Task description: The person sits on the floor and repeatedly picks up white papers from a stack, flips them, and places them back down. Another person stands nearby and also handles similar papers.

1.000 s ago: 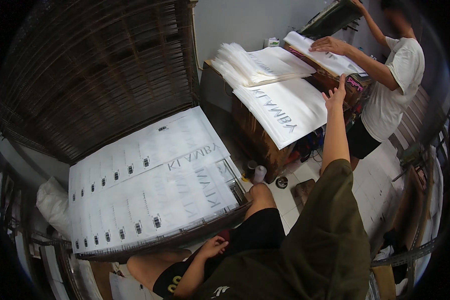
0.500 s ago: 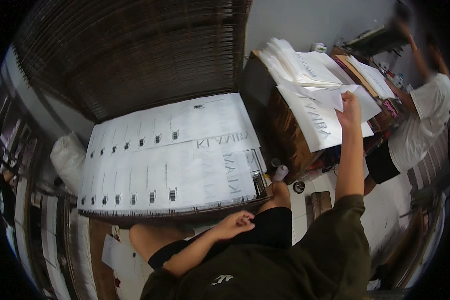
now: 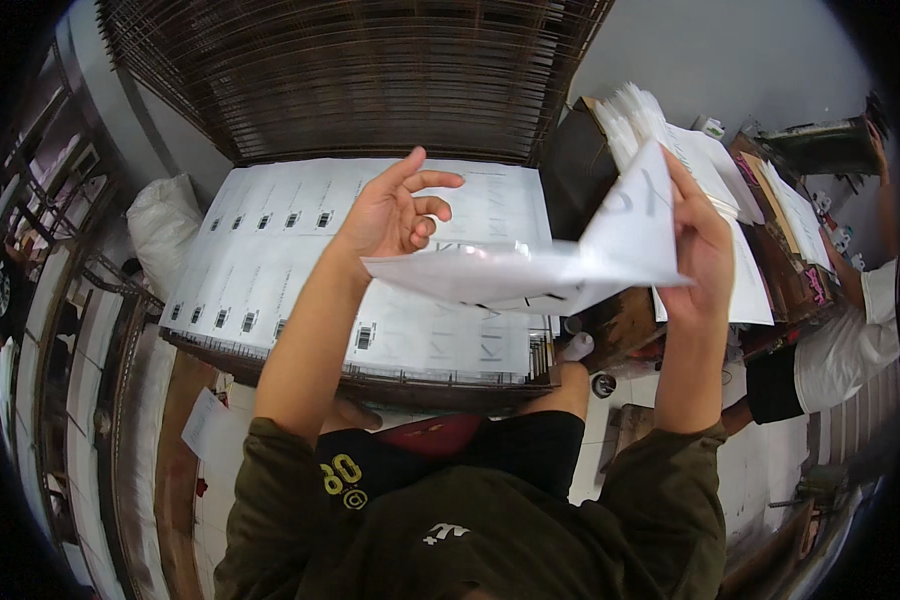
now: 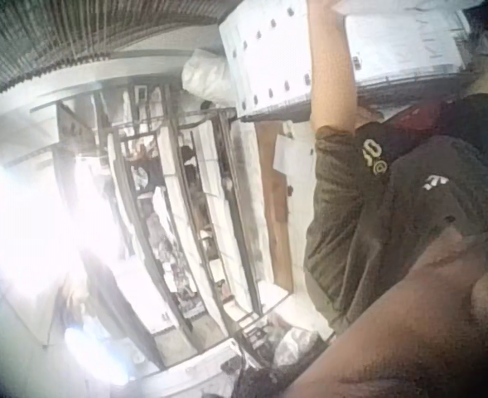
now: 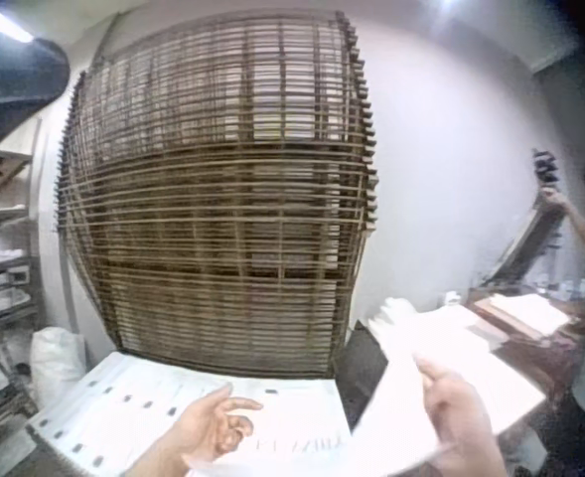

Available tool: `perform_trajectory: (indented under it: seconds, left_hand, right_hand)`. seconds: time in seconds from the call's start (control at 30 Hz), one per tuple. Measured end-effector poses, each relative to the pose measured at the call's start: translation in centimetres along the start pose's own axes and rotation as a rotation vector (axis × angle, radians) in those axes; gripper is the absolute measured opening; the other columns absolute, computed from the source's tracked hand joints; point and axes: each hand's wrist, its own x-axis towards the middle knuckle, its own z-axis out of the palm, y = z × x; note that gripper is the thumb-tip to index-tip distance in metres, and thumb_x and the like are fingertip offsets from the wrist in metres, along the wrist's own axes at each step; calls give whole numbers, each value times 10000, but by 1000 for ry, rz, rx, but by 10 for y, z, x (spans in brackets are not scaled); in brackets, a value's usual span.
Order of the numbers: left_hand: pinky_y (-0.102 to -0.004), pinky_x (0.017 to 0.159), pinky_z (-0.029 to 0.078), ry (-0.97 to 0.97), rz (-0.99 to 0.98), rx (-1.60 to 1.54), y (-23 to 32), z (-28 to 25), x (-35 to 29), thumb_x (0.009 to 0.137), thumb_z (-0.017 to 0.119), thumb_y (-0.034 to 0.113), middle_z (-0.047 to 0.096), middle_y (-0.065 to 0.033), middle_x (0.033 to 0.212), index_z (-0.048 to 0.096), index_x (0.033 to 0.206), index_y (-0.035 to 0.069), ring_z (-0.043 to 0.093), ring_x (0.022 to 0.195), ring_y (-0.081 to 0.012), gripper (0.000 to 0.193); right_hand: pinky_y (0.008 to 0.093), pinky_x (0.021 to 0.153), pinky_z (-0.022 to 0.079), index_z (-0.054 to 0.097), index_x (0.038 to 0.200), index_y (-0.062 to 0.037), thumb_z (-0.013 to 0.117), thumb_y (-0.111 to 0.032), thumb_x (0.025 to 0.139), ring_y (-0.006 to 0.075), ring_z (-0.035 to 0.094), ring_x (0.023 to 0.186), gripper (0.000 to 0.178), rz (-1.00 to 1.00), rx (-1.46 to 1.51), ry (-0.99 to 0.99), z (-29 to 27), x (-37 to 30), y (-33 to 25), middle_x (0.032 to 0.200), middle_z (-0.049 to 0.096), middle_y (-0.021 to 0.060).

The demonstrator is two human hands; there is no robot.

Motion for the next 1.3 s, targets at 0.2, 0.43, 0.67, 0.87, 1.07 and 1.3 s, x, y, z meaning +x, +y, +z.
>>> perform_trajectory:
  seconds: [0.2,0.43,0.67,0.87,1.07,1.3]
  left_hand:
    - [-334,854,488,257,115,137,-18,44,-42,835,518,585,606,-140,1074,522,1189,-23,603,987,-205,703]
    - [-309,772,482,722,58,1099,-6,13,-32,830,649,191,660,-124,940,641,1043,6,615,829,-163,282]
    - [-279,696,501,780,570,1178,-2,4,-13,831,595,69,659,-106,972,648,1023,30,628,766,-191,203]
    - [-373,933,439,627,466,1520,-120,-55,-42,778,576,-14,604,-162,1121,633,1096,78,563,1050,-330,336]
    - [-388,988,394,532,233,1680,-210,-115,-24,788,592,65,545,-198,1182,632,1113,71,492,1136,-343,327]
    - [-397,991,387,500,196,1728,-229,-131,-25,770,606,85,530,-196,1186,604,1139,54,471,1148,-358,371]
  right_hand:
    - [300,906,458,466,1198,74,420,-6,720,191,582,958,487,199,121,-98,-9,82,49,1069,582,126]
    - [271,807,482,545,1004,30,422,16,702,177,578,843,327,273,23,-230,-19,190,85,946,585,101]
    - [280,852,461,566,1079,21,432,-53,770,187,596,910,345,159,-65,-43,-41,139,66,1011,618,81]
    - [237,776,461,512,1229,37,439,21,734,135,591,869,500,247,-326,127,-115,29,148,1056,617,103]
    - [246,622,430,590,1068,0,503,72,717,115,513,670,369,214,-604,402,-217,-18,278,755,555,15]
    - [264,668,460,643,946,16,510,57,735,141,588,704,253,218,-888,457,-239,-30,321,783,644,79]
